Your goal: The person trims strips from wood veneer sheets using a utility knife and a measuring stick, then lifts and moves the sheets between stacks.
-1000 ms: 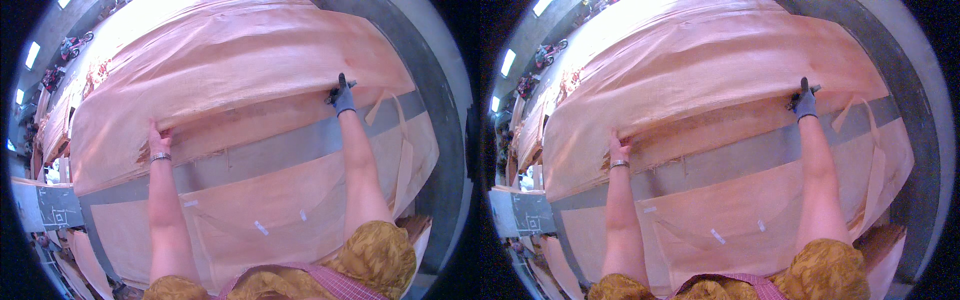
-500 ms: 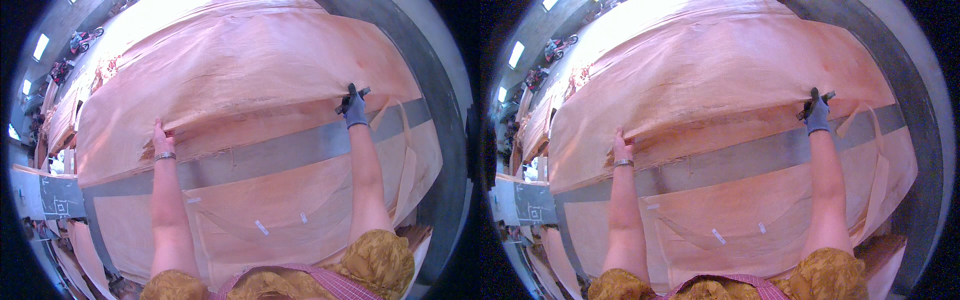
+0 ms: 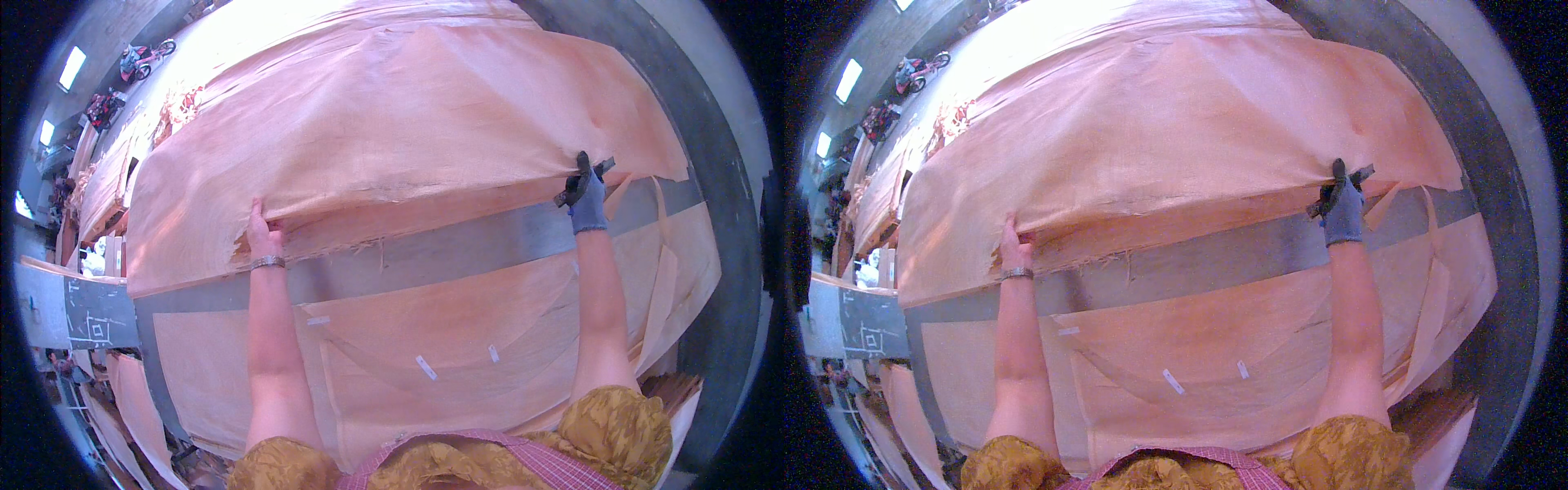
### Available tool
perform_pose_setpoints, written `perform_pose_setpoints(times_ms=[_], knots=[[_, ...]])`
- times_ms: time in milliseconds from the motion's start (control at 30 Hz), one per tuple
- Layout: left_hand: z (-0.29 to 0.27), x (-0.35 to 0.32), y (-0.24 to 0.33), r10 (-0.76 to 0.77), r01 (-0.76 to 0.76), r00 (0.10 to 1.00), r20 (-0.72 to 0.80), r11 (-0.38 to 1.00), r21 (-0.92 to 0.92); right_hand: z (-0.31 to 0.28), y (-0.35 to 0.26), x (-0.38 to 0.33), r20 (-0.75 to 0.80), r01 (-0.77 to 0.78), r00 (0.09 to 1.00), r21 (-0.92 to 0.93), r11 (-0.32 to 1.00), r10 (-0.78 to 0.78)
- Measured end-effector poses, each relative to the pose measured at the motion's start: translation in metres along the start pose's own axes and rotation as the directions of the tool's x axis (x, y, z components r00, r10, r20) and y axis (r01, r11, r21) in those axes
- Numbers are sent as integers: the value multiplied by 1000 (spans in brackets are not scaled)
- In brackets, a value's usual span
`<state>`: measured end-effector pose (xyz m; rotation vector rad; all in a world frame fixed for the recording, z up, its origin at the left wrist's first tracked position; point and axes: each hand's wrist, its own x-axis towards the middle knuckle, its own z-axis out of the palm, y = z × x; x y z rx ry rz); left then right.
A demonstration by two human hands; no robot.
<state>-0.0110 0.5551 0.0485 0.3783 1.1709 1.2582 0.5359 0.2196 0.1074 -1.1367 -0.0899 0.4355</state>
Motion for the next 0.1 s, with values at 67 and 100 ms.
perform_pose_setpoints(times_ms=[67,100], knots=[[-10,7,2,26,-26,1000,-3,1000,-3,12,6,-10,75,131,987,145,981,-143],[-10,14,-2,25,-25,1000,10,1000,-7,-15,10,9,151,85,984,76,993,-96]])
